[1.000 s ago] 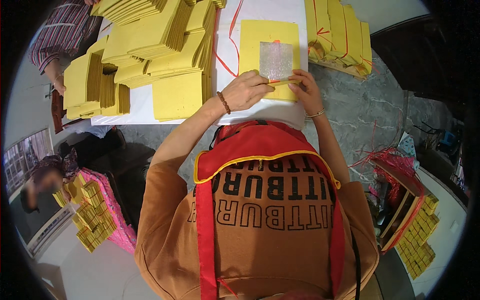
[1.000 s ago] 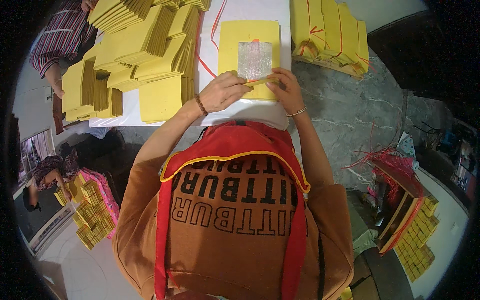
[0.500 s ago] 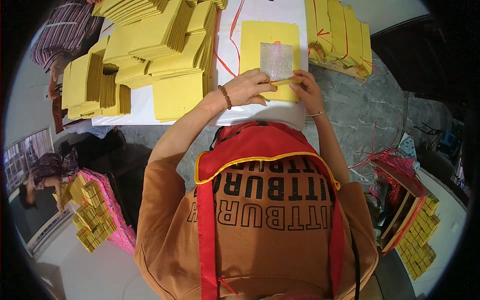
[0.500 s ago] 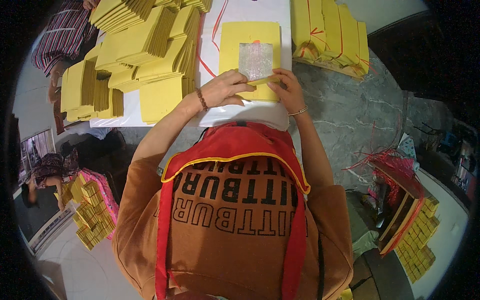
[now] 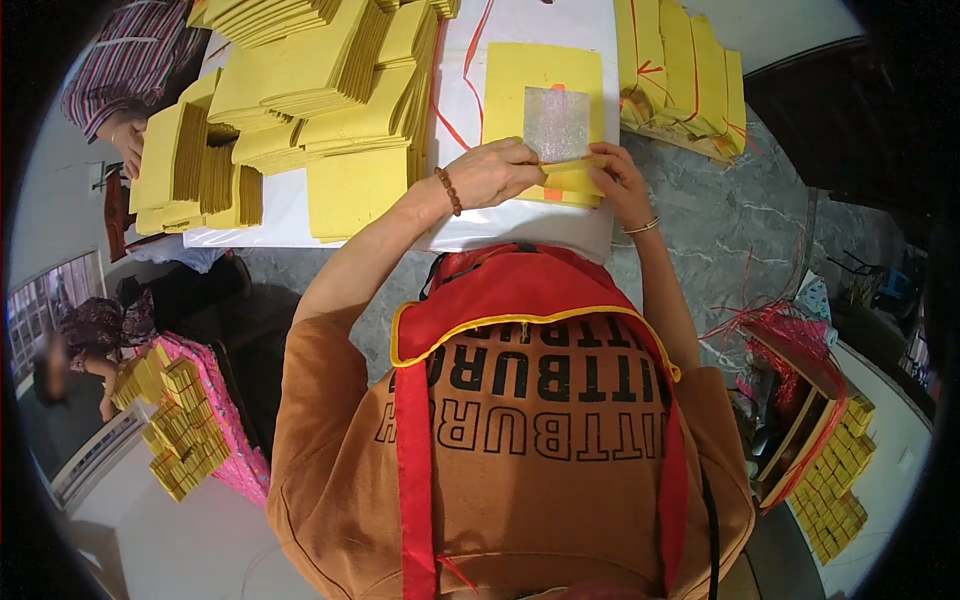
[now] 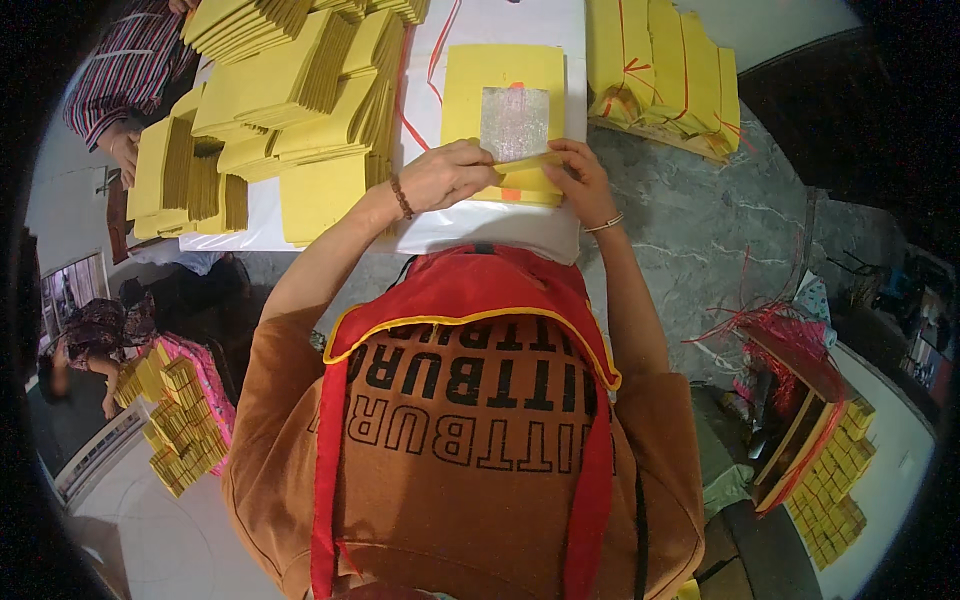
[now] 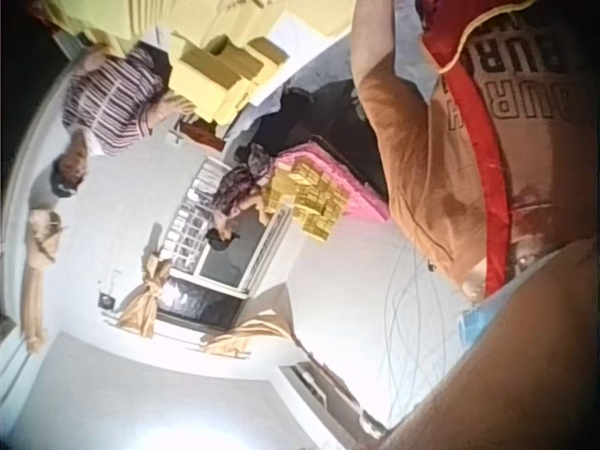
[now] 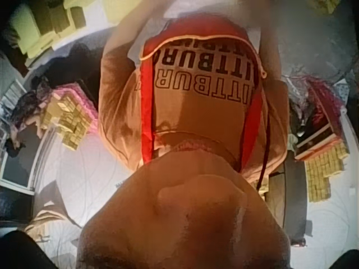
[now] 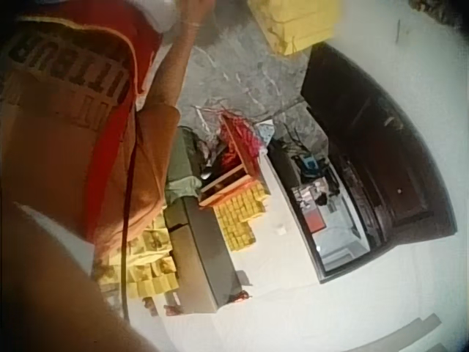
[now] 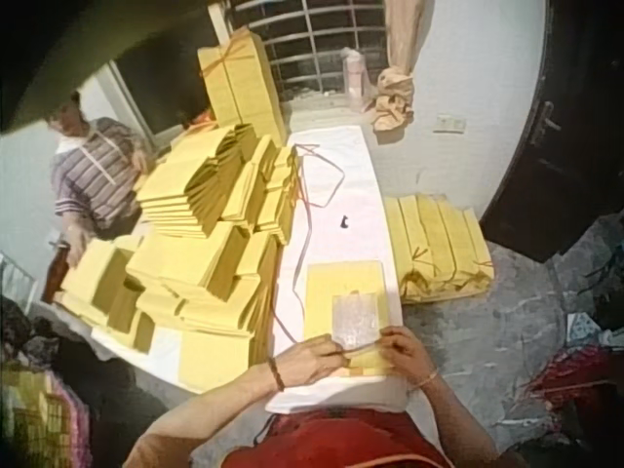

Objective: Stacking and organizing yellow paper sheets on a table.

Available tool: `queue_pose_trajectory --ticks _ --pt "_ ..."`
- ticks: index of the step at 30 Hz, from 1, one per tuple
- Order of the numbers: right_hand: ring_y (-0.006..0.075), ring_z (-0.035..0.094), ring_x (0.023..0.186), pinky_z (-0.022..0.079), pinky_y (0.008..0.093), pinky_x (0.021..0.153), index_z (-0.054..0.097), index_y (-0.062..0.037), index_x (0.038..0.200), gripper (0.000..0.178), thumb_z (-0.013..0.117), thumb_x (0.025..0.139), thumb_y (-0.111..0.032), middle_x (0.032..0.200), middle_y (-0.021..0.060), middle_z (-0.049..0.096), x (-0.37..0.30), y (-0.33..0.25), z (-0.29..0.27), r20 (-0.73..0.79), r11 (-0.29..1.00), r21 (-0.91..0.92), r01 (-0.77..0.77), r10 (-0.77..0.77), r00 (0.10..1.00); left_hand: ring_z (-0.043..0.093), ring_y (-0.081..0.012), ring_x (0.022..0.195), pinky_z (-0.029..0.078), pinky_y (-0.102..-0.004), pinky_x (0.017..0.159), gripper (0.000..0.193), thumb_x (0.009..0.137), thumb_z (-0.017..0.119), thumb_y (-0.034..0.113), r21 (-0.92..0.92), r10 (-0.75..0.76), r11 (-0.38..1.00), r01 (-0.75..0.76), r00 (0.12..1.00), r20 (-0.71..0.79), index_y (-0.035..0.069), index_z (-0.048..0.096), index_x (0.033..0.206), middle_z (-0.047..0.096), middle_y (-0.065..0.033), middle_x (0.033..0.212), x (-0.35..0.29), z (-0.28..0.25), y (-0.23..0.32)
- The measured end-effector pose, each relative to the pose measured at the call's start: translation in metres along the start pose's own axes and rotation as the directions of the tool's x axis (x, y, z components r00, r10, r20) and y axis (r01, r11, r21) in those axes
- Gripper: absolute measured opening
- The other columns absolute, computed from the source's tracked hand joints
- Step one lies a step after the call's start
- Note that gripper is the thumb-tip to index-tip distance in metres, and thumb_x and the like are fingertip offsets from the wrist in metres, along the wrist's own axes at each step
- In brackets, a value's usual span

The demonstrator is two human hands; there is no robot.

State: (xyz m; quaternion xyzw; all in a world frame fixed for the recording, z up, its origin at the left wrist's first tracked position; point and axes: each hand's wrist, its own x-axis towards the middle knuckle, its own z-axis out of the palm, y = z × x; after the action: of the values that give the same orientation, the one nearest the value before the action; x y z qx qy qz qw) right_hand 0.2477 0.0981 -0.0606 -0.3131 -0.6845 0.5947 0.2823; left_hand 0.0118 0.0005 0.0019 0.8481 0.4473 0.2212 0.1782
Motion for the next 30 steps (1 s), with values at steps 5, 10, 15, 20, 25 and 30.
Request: queue_pose_trajectory --ticks 5,10,15,20,25,30 --pt "0.0194 0.048 0.106 0.039 0.0293 0.090 0.059 -0.0015 0.097 0.023 0.065 0.078 -0.012 0.116 0.0073 0.051 -0.002 -0.004 -0.002 0.030 0.991 -0.019 0.129 -0.129 0.991 0.056 -0.0291 0.086 0.048 -0.0370 0.074 0.011 0.082 0.054 0.010 -0.023 -0.094 0.996 0.092 0.984 -0.151 0.004 0.053 0.091 0.057 -0.0114 0.095 0.002 0.002 0.005" --pt "0.0194 0.049 0.101 0.040 0.0296 0.087 0.057 -0.0029 0.098 0.022 0.064 0.079 -0.011 0.112 0.0076 0.051 0.003 0.007 0.007 -0.052 0.994 -0.107 0.018 -0.023 0.998 0.054 -0.0320 0.097 0.046 -0.0386 0.080 0.027 0.080 0.057 0.015 -0.134 -0.268 0.952 0.274 0.961 0.062 0.004 0.051 0.104 0.055 -0.0142 0.105 0.002 -0.010 0.008" --pt "0.0180 0.050 0.096 0.042 0.0266 0.083 0.056 -0.0041 0.099 0.020 0.063 0.080 -0.008 0.107 0.0059 0.052 0.003 0.009 0.008 -0.076 0.998 0.061 -0.002 0.007 0.997 0.042 -0.0352 0.115 0.037 -0.0426 0.094 0.062 0.072 0.069 0.021 -0.118 -0.292 0.951 0.287 0.956 -0.026 0.009 0.043 0.126 0.047 -0.0190 0.122 -0.015 -0.035 -0.001" --pt "0.0195 0.051 0.096 0.040 0.0286 0.087 0.057 -0.0063 0.097 0.018 0.063 0.080 -0.008 0.107 0.0054 0.053 0.003 0.006 0.005 -0.067 0.995 0.080 0.055 -0.050 0.997 0.041 -0.0317 0.117 0.038 -0.0417 0.095 0.059 0.063 0.068 0.004 0.228 -0.317 0.920 0.320 0.947 -0.051 0.016 0.054 0.119 0.050 -0.0121 0.123 -0.019 -0.021 -0.019" --pt "0.0246 0.053 0.103 0.037 0.0361 0.090 0.058 -0.0107 0.097 0.021 0.065 0.077 -0.010 0.115 0.0062 0.054 -0.005 -0.050 0.001 0.072 0.716 -0.551 0.428 -0.471 0.879 0.052 -0.0283 0.106 0.044 -0.0369 0.087 0.045 0.069 0.053 -0.002 0.223 -0.172 0.952 0.208 0.970 -0.173 0.015 0.059 0.111 0.058 -0.0096 0.111 -0.028 -0.031 -0.002" --pt "0.0215 0.051 0.111 0.037 0.0374 0.089 0.061 -0.0141 0.100 0.027 0.065 0.073 -0.015 0.113 0.0029 0.059 -0.020 -0.045 -0.001 0.380 0.643 -0.612 0.460 -0.271 0.884 0.056 -0.0261 0.095 0.046 -0.0381 0.081 0.036 0.073 0.052 0.002 0.170 -0.116 0.977 0.128 0.990 -0.080 0.013 0.058 0.107 0.060 -0.0090 0.099 -0.040 -0.022 0.017"
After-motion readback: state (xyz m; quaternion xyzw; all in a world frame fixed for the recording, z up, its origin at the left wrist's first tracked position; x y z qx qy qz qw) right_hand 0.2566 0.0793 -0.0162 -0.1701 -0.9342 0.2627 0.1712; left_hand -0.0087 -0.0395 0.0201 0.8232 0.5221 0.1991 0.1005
